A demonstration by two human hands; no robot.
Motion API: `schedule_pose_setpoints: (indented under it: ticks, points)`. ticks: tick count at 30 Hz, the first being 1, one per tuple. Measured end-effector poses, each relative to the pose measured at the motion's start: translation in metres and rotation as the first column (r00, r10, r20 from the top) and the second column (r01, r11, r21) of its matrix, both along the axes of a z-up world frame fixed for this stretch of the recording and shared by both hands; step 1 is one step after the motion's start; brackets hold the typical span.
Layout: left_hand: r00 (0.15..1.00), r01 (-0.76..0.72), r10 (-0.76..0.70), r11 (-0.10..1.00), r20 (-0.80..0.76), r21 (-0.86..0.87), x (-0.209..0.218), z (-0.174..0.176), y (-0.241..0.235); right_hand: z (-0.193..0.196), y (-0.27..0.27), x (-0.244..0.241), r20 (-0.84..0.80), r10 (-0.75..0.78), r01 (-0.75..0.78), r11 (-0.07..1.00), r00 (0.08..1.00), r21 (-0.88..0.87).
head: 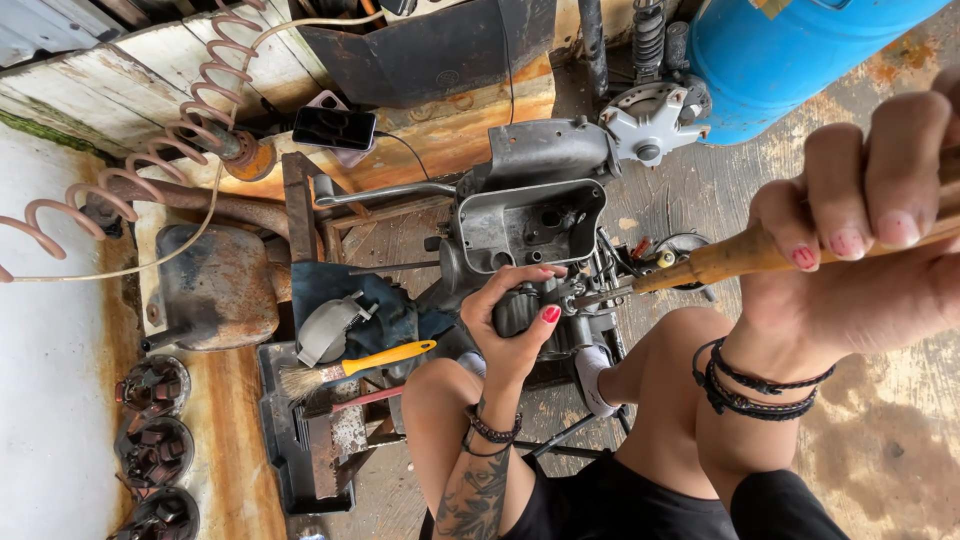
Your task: Disassembling and inspecting a motorcycle carburetor using a screwdriver
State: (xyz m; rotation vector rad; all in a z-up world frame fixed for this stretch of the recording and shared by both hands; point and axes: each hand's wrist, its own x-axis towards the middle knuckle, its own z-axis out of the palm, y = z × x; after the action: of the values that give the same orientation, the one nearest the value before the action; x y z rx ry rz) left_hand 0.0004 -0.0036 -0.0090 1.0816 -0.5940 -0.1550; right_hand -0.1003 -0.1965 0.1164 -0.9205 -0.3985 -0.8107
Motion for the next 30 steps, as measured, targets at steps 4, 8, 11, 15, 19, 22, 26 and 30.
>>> schedule_pose_setpoints:
  ticks: [4,8,11,15,19,22,26,30]
  points:
    - [1.000,-0.013,0.013,1.000,0.000,-0.020,0.001,-0.002,0.000,-0.003,-0.001,0.000,-0.025,-0.124,0.120,0.987,0.992,-0.108]
    - [1.000,-0.021,0.021,0.999,-0.005,-0.048,0.003,-0.005,0.001,-0.015,-0.009,-0.006,-0.091,-0.194,0.181,0.974,0.977,-0.134]
    - [1.000,-0.019,0.019,0.998,-0.010,-0.053,0.003,-0.006,0.002,-0.009,-0.008,-0.001,0.013,0.027,-0.026,1.000,1.000,-0.014]
    - [1.000,-0.005,0.004,0.999,-0.012,-0.046,0.001,-0.004,0.002,0.000,-0.001,0.001,0.022,0.073,-0.074,0.994,0.997,0.085]
    - [1.000,0.014,-0.014,0.999,-0.019,-0.035,0.000,0.001,0.002,-0.001,-0.001,0.001,0.002,0.023,-0.023,0.998,1.000,0.063]
    - [1.000,0.011,-0.011,1.000,-0.008,-0.024,0.001,0.000,0.002,-0.016,-0.010,-0.004,0.021,-0.016,0.015,0.997,1.000,0.071]
    - [1.000,0.011,-0.011,1.000,0.002,-0.015,0.000,0.003,0.002,-0.030,-0.017,-0.008,0.002,-0.038,0.038,0.997,0.999,0.070]
    - [1.000,-0.001,0.001,1.000,-0.014,-0.004,0.000,0.003,0.002,-0.025,-0.013,-0.003,-0.004,-0.008,0.009,0.995,1.000,0.103]
